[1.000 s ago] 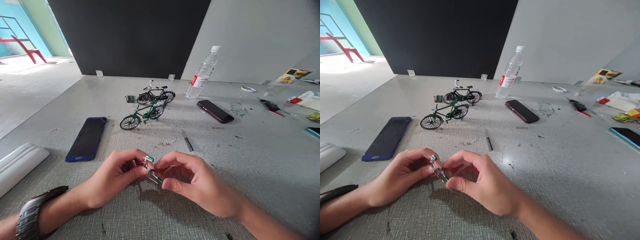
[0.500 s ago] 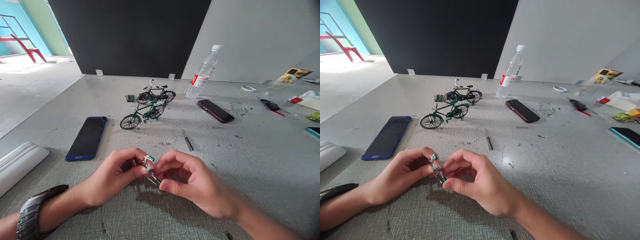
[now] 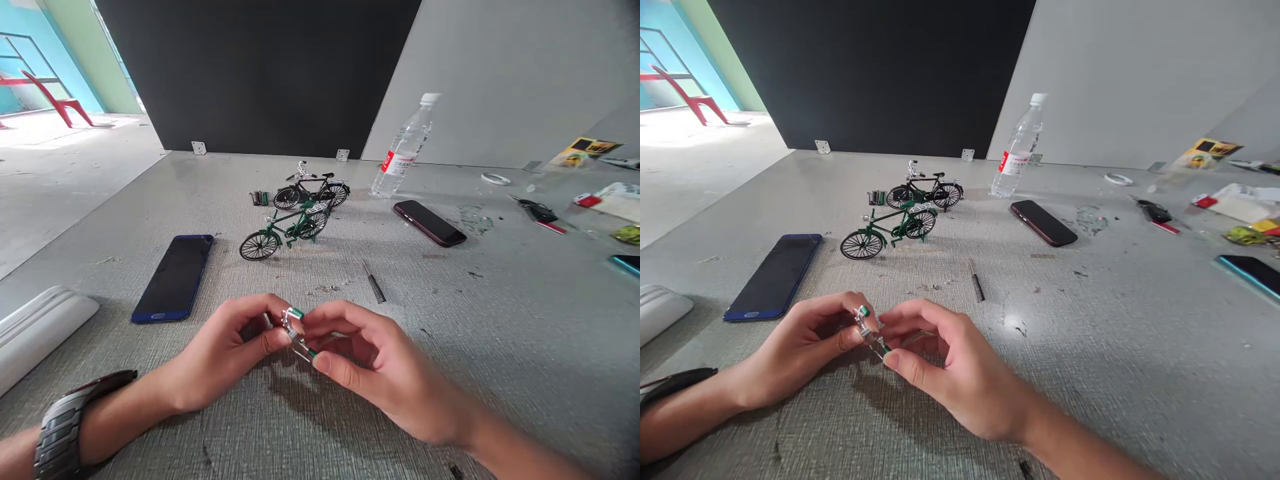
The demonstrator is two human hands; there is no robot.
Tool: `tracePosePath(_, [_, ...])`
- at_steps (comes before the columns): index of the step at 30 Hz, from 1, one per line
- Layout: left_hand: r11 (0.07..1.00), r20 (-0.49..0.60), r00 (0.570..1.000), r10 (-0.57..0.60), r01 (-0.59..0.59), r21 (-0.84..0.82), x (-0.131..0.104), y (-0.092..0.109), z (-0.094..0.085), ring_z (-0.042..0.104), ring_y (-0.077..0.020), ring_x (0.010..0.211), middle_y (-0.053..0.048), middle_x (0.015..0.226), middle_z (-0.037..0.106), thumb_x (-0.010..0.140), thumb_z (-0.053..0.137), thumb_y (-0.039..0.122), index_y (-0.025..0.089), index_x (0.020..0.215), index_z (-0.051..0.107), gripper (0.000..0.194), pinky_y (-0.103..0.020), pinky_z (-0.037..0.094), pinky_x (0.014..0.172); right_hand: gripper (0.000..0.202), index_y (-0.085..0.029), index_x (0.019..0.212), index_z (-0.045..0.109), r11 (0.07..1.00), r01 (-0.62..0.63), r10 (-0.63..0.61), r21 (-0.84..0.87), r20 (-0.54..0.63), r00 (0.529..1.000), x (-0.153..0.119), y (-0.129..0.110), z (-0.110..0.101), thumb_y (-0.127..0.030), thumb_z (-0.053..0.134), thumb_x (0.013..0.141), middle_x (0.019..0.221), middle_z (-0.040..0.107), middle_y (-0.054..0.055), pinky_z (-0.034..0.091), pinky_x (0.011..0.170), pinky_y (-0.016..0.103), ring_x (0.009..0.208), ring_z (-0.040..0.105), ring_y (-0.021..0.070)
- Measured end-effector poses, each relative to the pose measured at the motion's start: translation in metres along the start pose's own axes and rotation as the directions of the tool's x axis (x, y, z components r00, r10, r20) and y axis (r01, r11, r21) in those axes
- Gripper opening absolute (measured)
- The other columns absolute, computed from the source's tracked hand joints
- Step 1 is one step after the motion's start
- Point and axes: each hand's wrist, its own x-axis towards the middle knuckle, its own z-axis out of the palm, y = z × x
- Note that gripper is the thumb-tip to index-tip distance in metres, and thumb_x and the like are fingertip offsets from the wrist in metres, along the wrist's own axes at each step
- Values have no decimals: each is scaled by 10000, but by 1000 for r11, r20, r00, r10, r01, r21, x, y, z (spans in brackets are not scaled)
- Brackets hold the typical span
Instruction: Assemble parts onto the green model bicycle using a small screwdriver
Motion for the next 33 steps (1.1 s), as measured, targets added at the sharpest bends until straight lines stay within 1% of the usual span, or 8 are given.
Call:
tracePosePath(2, [998, -4, 998, 56, -55, 44, 1, 0, 0, 535, -129, 791, 20, 870, 608, 972, 626, 193, 206, 922, 670, 67, -260, 404, 722, 295, -317, 1257, 611, 1000, -4, 4, -25, 19, 1000, -1, -2, 0, -293, 669, 969, 1255, 686, -3, 514, 1002, 272, 1172, 648, 127])
tracePosePath(4, [992, 6, 995, 100, -100, 74, 2, 0, -1, 541, -133, 834, 18, 900, 591, 974, 622, 177, 211, 922, 671, 79, -264, 406, 752, 308, -337, 1272, 602, 999, -17, 18, -35, 32, 999, -1, -2, -1, -304, 666, 973, 1261, 689, -9, 517, 996, 277, 1160, 654, 124])
tracePosePath(7, [990, 24, 993, 112, -114, 89, 2, -1, -2, 542, -131, 845, 20, 917, 590, 985, 614, 178, 219, 944, 664, 77, -264, 405, 753, 307, -335, 1271, 597, 999, -38, 38, -22, 34, 999, -1, 0, -2, -315, 666, 972, 1245, 700, -9, 516, 997, 288, 1147, 662, 126])
tracePosePath(11, [989, 34, 993, 111, -114, 98, 1, -2, -2, 535, -128, 843, 24, 922, 593, 991, 606, 171, 225, 949, 659, 87, -261, 401, 753, 318, -323, 1270, 585, 999, -54, 54, 5, 29, 998, -1, 0, -2, -317, 675, 966, 1244, 700, -6, 506, 1008, 283, 1184, 642, 127])
tracePosePath(17, [989, 46, 993, 113, -117, 95, 1, -2, -1, 551, -134, 851, 17, 922, 605, 992, 596, 152, 216, 951, 659, 99, -268, 408, 760, 269, -329, 1216, 585, 996, -71, 69, 45, 37, 997, -1, -1, -1, -314, 678, 964, 1195, 719, -40, 515, 946, 239, 1106, 660, 87])
tracePosePath(23, [987, 55, 992, 113, -118, 109, 2, -3, -1, 560, -142, 849, 11, 925, 611, 995, 601, 179, 221, 970, 670, 85, -279, 409, 759, 204, -287, 1126, 574, 994, -107, 107, 35, 15, 994, 0, 0, 0, -314, 686, 957, 1078, 743, -52, 514, 908, 235, 1008, 672, 78])
tracePosePath(28, [987, 63, 992, 109, -115, 114, 2, -3, -1, 561, -147, 850, 8, 925, 618, 1000, 592, 190, 220, 973, 672, 90, -285, 409, 759, 180, -254, 1032, 540, 994, -108, 108, 13, -19, 994, 2, 1, 3, -299, 693, 950, 944, 717, -62, 516, 862, 233, 910, 664, 73])
tracePosePath(33, [984, 57, 992, 111, -118, 131, 2, -2, -1, 551, -143, 847, 15, 917, 617, 998, 593, 181, 226, 980, 671, 92, -279, 403, 762, 208, -245, 967, 491, 993, -116, 116, 5, -41, 992, 2, 3, 4, -302, 690, 946, 924, 697, -50, 515, 839, 241, 857, 643, 78])
